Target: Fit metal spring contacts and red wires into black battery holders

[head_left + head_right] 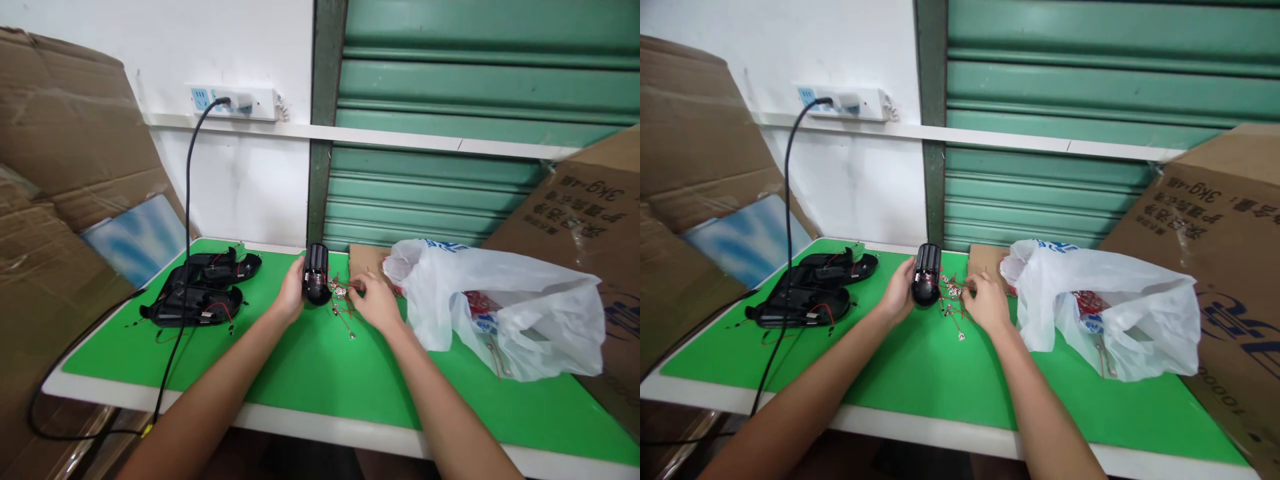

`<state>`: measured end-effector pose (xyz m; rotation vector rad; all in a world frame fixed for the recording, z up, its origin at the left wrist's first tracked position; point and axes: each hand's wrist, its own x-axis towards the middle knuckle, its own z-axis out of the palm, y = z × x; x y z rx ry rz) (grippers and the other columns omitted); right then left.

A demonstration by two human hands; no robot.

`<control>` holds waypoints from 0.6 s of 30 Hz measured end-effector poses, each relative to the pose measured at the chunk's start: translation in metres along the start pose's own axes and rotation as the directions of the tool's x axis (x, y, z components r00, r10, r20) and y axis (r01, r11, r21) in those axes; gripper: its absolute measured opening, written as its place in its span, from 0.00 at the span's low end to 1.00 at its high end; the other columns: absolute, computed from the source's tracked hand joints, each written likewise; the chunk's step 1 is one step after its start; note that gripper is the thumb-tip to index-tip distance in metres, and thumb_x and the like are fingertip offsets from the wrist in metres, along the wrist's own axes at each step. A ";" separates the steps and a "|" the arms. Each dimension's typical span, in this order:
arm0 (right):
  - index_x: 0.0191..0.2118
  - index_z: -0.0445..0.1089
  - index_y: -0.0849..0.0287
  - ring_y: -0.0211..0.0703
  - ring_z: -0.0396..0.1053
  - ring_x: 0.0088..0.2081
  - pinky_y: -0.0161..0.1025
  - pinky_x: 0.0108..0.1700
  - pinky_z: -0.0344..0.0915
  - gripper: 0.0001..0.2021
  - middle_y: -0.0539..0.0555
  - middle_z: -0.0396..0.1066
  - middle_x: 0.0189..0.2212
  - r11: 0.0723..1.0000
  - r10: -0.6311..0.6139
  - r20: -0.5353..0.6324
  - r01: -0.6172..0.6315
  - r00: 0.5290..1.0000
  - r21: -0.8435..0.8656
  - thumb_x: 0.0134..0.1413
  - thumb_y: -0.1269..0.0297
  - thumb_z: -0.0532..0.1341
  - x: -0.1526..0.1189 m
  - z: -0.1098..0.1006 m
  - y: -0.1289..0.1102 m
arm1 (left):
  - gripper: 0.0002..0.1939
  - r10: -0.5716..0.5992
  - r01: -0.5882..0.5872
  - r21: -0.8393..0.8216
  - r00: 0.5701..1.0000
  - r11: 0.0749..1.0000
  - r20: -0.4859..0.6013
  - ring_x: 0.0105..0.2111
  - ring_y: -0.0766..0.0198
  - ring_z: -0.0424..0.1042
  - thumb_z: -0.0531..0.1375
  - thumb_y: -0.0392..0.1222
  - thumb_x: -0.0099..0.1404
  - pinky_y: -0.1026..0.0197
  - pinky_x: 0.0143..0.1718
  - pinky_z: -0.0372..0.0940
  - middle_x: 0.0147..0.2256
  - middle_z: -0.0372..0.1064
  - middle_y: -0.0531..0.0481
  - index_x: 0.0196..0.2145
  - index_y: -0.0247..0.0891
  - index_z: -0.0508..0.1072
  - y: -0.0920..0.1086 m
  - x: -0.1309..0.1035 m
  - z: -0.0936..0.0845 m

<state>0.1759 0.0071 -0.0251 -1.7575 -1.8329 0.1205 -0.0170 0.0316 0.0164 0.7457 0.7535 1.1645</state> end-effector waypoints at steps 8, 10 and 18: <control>0.44 0.75 0.60 0.35 0.63 0.31 0.32 0.35 0.58 0.14 0.52 0.67 0.30 0.922 0.019 -0.083 0.015 0.996 0.387 0.60 0.57 0.59 -0.002 -0.002 -0.012 | 0.22 -0.079 0.081 -0.020 0.995 0.997 0.065 0.37 0.57 0.77 0.48 0.46 0.71 0.59 0.41 0.71 0.38 0.78 0.43 0.50 0.31 0.74 -0.003 -0.003 0.002; 0.45 0.74 0.61 0.35 0.62 0.29 0.31 0.33 0.58 0.18 0.51 0.65 0.29 0.834 0.041 -0.028 -0.018 0.999 0.551 0.59 0.53 0.59 -0.003 -0.003 -0.018 | 0.22 -0.094 0.097 -0.027 0.992 0.995 0.087 0.37 0.57 0.77 0.48 0.45 0.71 0.58 0.42 0.71 0.39 0.78 0.44 0.54 0.32 0.71 -0.005 -0.005 0.003; 0.42 0.69 0.61 0.34 0.64 0.30 0.30 0.34 0.60 0.13 0.51 0.67 0.32 0.799 0.027 0.026 -0.038 0.999 0.600 0.54 0.59 0.58 -0.003 -0.005 -0.019 | 0.22 -0.081 0.085 -0.050 0.994 0.995 0.067 0.36 0.57 0.78 0.50 0.45 0.70 0.58 0.40 0.71 0.38 0.78 0.44 0.55 0.33 0.71 -0.007 -0.005 0.004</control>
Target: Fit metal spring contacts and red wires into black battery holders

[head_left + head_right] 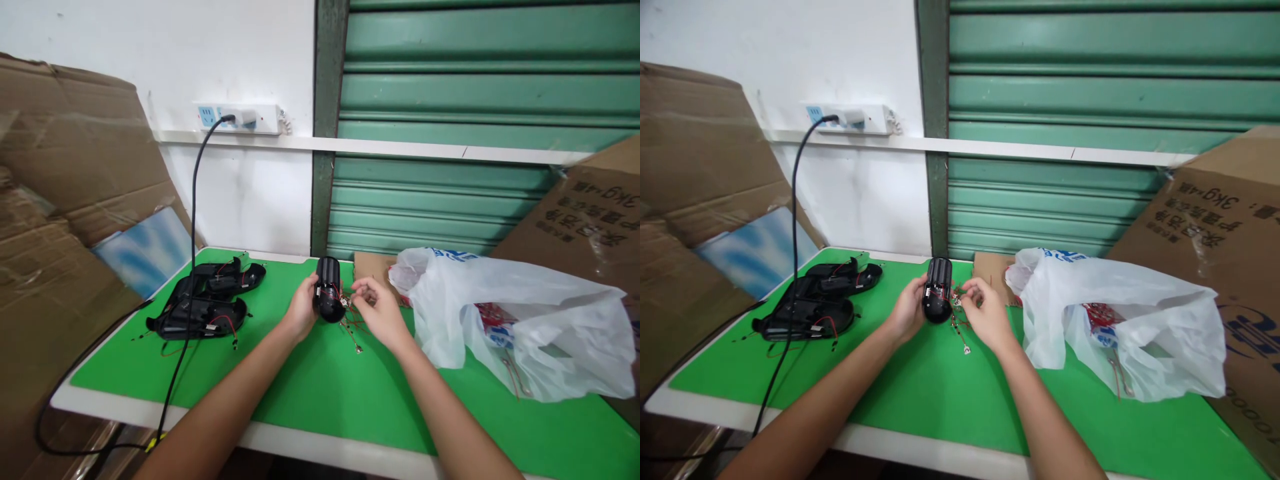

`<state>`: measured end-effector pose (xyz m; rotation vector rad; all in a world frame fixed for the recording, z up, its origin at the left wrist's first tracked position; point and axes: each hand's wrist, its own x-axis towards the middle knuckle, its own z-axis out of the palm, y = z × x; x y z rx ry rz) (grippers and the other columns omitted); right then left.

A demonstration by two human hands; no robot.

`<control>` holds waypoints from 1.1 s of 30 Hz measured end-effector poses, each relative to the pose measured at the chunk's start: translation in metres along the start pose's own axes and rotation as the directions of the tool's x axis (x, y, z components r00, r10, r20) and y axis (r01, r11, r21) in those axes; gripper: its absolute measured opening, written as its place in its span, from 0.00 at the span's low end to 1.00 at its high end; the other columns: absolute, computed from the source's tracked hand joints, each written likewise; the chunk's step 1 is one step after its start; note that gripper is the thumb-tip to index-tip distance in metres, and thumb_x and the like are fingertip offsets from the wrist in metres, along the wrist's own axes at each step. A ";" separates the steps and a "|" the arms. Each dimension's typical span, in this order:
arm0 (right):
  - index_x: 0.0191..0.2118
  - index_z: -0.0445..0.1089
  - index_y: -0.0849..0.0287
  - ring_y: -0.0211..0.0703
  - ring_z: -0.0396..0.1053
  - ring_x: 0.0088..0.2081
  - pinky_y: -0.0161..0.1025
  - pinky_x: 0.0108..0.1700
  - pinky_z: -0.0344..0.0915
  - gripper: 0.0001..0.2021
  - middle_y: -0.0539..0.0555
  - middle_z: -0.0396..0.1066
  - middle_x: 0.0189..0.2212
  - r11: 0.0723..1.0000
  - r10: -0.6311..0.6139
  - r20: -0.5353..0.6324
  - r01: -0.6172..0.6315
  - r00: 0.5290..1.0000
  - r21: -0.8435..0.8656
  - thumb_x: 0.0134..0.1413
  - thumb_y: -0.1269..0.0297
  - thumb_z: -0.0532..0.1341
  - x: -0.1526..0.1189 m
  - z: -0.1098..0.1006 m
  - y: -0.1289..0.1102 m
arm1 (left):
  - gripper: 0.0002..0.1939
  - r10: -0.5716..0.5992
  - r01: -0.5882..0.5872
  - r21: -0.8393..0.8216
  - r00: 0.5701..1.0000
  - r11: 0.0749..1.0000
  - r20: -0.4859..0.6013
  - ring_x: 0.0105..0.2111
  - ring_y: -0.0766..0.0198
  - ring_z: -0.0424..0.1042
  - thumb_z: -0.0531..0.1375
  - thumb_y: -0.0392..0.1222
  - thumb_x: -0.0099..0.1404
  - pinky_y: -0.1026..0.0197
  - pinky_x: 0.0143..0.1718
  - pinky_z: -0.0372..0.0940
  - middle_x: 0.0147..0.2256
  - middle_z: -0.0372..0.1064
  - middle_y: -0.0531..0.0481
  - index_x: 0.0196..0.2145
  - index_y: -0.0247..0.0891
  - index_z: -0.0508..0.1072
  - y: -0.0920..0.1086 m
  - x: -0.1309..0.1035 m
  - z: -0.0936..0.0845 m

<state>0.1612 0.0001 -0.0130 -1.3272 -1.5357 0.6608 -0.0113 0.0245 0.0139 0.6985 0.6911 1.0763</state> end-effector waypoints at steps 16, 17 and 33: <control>0.37 0.75 0.59 0.37 0.68 0.40 0.32 0.43 0.58 0.06 0.52 0.72 0.38 0.860 -0.025 0.121 0.084 0.992 -0.503 0.55 0.69 0.60 -0.004 -0.005 0.007 | 0.24 0.131 -0.132 0.008 0.970 0.991 -0.205 0.33 0.60 0.77 0.45 0.46 0.74 0.63 0.35 0.70 0.28 0.76 0.46 0.37 0.32 0.76 0.021 0.008 -0.007; 0.37 0.75 0.60 0.37 0.68 0.40 0.32 0.43 0.58 0.06 0.52 0.72 0.38 0.864 -0.028 0.135 0.092 0.990 -0.496 0.55 0.70 0.60 -0.004 -0.004 0.006 | 0.24 0.134 -0.135 0.010 0.970 0.991 -0.203 0.33 0.60 0.77 0.45 0.47 0.74 0.63 0.35 0.70 0.29 0.76 0.46 0.37 0.32 0.77 0.021 0.008 -0.008; 0.26 0.74 0.59 0.36 0.62 0.31 0.33 0.37 0.50 0.02 0.51 0.71 0.28 0.765 -0.063 0.362 0.278 0.930 -0.580 0.45 0.70 0.63 -0.017 -0.004 -0.011 | 0.24 0.159 -0.155 0.044 0.977 0.987 -0.139 0.35 0.58 0.77 0.48 0.51 0.72 0.61 0.39 0.70 0.31 0.77 0.45 0.44 0.31 0.77 0.012 0.016 -0.017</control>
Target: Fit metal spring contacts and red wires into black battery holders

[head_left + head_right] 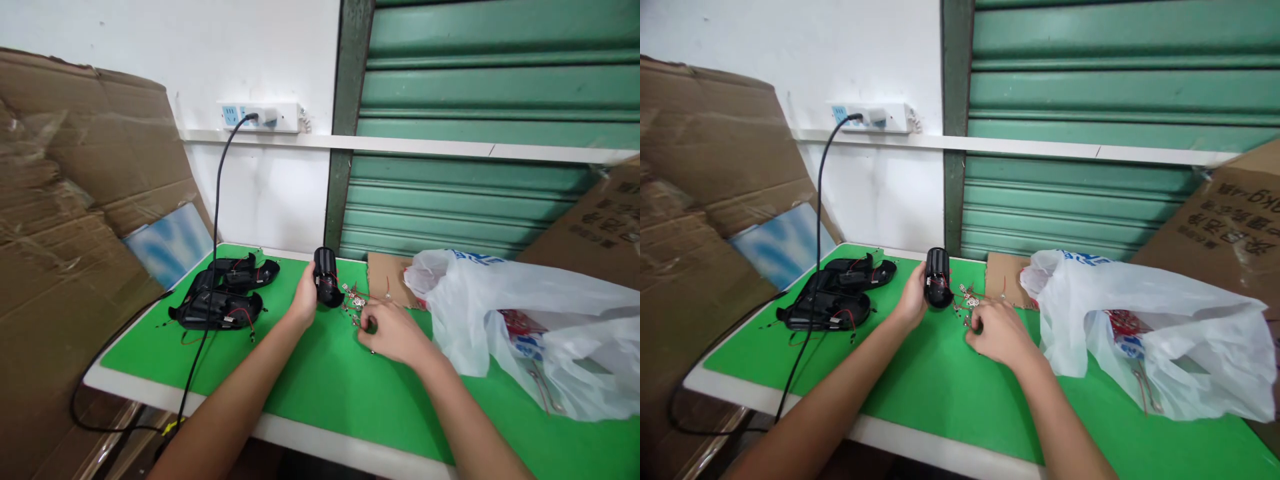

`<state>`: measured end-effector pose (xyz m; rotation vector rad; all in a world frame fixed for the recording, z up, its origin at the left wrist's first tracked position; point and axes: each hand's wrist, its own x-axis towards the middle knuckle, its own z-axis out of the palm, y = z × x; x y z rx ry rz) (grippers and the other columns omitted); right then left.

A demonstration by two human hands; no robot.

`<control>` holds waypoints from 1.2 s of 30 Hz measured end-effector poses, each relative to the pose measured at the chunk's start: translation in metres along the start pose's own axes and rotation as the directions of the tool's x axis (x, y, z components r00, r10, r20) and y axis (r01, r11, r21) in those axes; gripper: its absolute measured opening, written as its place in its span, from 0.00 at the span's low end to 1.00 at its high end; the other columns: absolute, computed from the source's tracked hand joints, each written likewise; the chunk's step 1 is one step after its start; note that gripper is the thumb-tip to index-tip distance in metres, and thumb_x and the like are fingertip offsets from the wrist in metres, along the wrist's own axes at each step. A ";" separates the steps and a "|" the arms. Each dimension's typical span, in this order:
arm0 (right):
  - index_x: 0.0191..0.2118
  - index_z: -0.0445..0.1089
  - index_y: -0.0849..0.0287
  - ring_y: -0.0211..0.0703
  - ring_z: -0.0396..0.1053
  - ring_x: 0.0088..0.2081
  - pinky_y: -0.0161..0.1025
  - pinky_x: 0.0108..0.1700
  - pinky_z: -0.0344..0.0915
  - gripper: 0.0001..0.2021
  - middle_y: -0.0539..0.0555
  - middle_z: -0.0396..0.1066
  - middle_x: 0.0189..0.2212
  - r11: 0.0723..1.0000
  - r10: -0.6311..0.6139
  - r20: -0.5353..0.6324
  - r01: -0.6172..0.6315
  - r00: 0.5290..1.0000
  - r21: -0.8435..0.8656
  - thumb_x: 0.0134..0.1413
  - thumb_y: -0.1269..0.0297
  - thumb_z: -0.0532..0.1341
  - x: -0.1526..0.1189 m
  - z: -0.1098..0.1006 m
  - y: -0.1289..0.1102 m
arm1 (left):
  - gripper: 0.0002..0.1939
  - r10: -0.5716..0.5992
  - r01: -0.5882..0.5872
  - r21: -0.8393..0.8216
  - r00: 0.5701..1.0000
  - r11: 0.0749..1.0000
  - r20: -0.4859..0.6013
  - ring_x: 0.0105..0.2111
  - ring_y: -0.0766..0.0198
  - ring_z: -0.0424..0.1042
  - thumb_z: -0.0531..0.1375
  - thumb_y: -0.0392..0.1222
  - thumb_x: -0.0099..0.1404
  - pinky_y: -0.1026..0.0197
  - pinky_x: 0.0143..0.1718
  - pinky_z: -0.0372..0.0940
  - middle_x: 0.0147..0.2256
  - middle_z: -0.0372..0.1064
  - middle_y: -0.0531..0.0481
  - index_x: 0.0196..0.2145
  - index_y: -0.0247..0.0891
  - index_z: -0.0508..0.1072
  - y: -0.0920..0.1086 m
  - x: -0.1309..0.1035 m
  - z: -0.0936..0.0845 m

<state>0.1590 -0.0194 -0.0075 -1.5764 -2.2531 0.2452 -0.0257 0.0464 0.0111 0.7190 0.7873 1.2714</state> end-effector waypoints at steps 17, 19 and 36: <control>0.44 0.72 0.61 0.33 0.62 0.27 0.30 0.30 0.57 0.13 0.50 0.66 0.28 0.863 0.233 -0.309 -0.050 0.922 0.502 0.58 0.60 0.59 0.012 -0.001 0.008 | 0.24 -0.142 0.122 0.085 0.946 0.989 0.293 0.38 0.57 0.76 0.53 0.42 0.64 0.59 0.41 0.68 0.39 0.78 0.46 0.56 0.37 0.70 -0.013 -0.015 0.006; 0.45 0.72 0.61 0.33 0.62 0.28 0.30 0.31 0.59 0.14 0.51 0.66 0.30 0.844 0.203 -0.330 0.006 0.922 0.537 0.58 0.59 0.61 0.012 -0.001 0.005 | 0.21 -0.162 0.136 0.110 0.945 0.985 0.282 0.38 0.58 0.75 0.55 0.43 0.64 0.61 0.39 0.67 0.39 0.77 0.47 0.54 0.37 0.72 -0.017 -0.014 0.005; 0.41 0.75 0.59 0.38 0.69 0.42 0.35 0.45 0.63 0.10 0.55 0.70 0.37 0.985 -0.115 -0.442 0.161 0.889 0.068 0.67 0.63 0.56 0.004 -0.002 -0.002 | 0.14 0.083 -0.194 0.293 0.932 0.936 0.353 0.55 0.53 0.68 0.57 0.44 0.67 0.57 0.62 0.57 0.48 0.76 0.46 0.45 0.36 0.78 -0.034 -0.008 0.006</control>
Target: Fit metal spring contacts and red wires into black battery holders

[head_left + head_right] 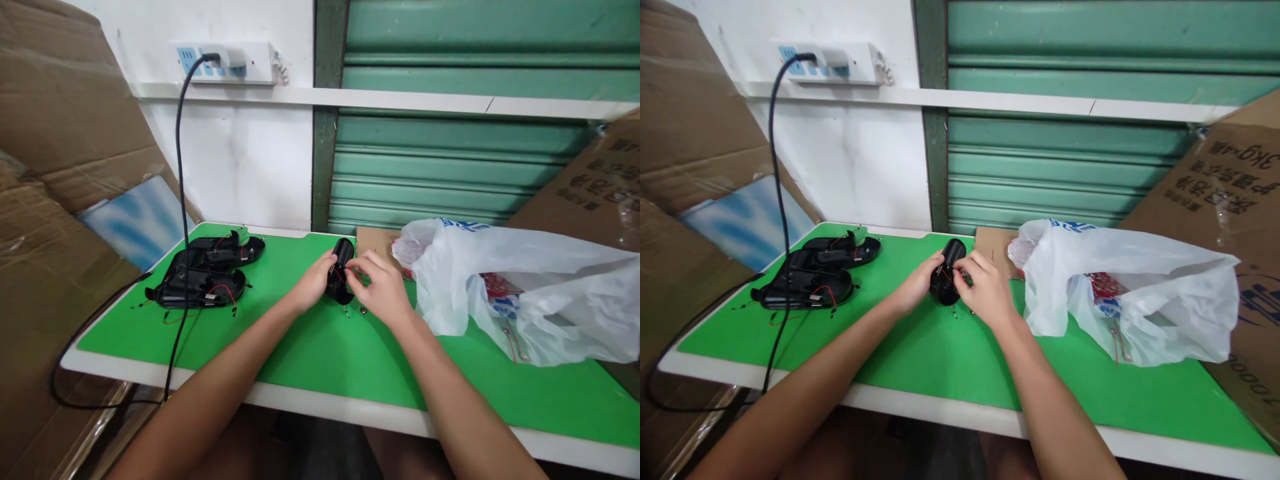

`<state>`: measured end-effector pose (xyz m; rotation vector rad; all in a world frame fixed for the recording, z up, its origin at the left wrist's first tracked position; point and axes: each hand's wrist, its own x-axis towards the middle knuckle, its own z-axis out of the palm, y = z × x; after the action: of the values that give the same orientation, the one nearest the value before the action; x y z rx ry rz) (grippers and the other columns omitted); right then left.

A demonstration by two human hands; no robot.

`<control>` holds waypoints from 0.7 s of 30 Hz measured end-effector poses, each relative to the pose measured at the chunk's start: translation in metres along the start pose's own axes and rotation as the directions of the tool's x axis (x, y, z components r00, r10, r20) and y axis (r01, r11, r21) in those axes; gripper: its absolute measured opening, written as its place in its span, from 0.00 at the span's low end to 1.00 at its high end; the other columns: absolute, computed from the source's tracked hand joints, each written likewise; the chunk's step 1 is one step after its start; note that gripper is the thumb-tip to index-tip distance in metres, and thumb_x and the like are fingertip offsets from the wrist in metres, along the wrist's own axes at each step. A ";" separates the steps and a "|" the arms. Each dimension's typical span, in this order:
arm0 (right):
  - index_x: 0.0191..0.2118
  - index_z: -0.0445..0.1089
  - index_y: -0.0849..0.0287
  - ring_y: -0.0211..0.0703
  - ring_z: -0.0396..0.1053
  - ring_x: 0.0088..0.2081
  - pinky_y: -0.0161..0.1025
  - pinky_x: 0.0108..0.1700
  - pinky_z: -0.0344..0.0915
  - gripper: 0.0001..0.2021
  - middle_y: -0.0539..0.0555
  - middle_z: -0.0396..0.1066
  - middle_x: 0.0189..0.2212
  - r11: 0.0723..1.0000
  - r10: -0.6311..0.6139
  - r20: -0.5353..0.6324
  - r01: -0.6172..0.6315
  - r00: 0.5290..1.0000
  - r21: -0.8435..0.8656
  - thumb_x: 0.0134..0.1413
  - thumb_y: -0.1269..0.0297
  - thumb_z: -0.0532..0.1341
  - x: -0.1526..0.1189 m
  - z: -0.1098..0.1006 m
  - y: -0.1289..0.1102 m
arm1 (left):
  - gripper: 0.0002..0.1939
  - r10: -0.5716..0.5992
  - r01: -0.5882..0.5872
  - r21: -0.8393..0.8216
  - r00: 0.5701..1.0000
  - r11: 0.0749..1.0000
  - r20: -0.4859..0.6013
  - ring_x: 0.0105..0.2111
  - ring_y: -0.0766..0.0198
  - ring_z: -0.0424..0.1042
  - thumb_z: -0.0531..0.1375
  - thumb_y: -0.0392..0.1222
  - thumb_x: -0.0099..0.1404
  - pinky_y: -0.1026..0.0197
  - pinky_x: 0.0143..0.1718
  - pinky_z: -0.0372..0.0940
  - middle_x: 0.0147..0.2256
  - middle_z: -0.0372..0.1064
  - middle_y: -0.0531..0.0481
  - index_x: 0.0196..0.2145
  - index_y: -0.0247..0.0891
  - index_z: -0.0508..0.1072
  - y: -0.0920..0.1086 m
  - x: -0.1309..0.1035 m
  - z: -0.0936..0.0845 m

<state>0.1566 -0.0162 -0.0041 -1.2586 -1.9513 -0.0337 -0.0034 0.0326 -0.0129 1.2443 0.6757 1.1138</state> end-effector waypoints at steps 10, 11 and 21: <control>0.38 0.74 0.61 0.39 0.67 0.40 0.35 0.44 0.59 0.09 0.55 0.69 0.35 0.996 0.009 -0.011 -0.010 1.000 -0.092 0.66 0.64 0.58 0.001 0.003 0.001 | 0.18 0.064 -0.061 0.119 0.998 0.991 -0.022 0.57 0.53 0.68 0.53 0.43 0.70 0.57 0.63 0.56 0.53 0.74 0.45 0.51 0.35 0.76 -0.005 0.001 0.001; 0.38 0.74 0.60 0.39 0.67 0.40 0.35 0.43 0.59 0.09 0.54 0.69 0.34 0.997 0.019 -0.009 -0.020 1.000 -0.081 0.65 0.64 0.58 0.001 0.004 0.001 | 0.19 0.077 -0.072 0.121 0.996 0.990 -0.035 0.59 0.53 0.66 0.53 0.43 0.70 0.57 0.64 0.54 0.55 0.73 0.45 0.53 0.36 0.75 -0.005 0.001 0.001; 0.39 0.72 0.61 0.37 0.69 0.40 0.33 0.44 0.61 0.08 0.54 0.71 0.36 0.999 0.006 -0.064 -0.004 0.998 0.035 0.67 0.65 0.57 0.001 0.005 -0.001 | 0.23 0.164 -0.157 0.145 0.986 0.977 -0.042 0.64 0.55 0.62 0.48 0.43 0.72 0.58 0.68 0.51 0.60 0.69 0.44 0.58 0.33 0.71 -0.005 -0.002 0.005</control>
<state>0.1525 -0.0142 -0.0063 -1.2249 -1.8860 -0.0370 0.0019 0.0289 -0.0167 1.4144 0.7143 1.2531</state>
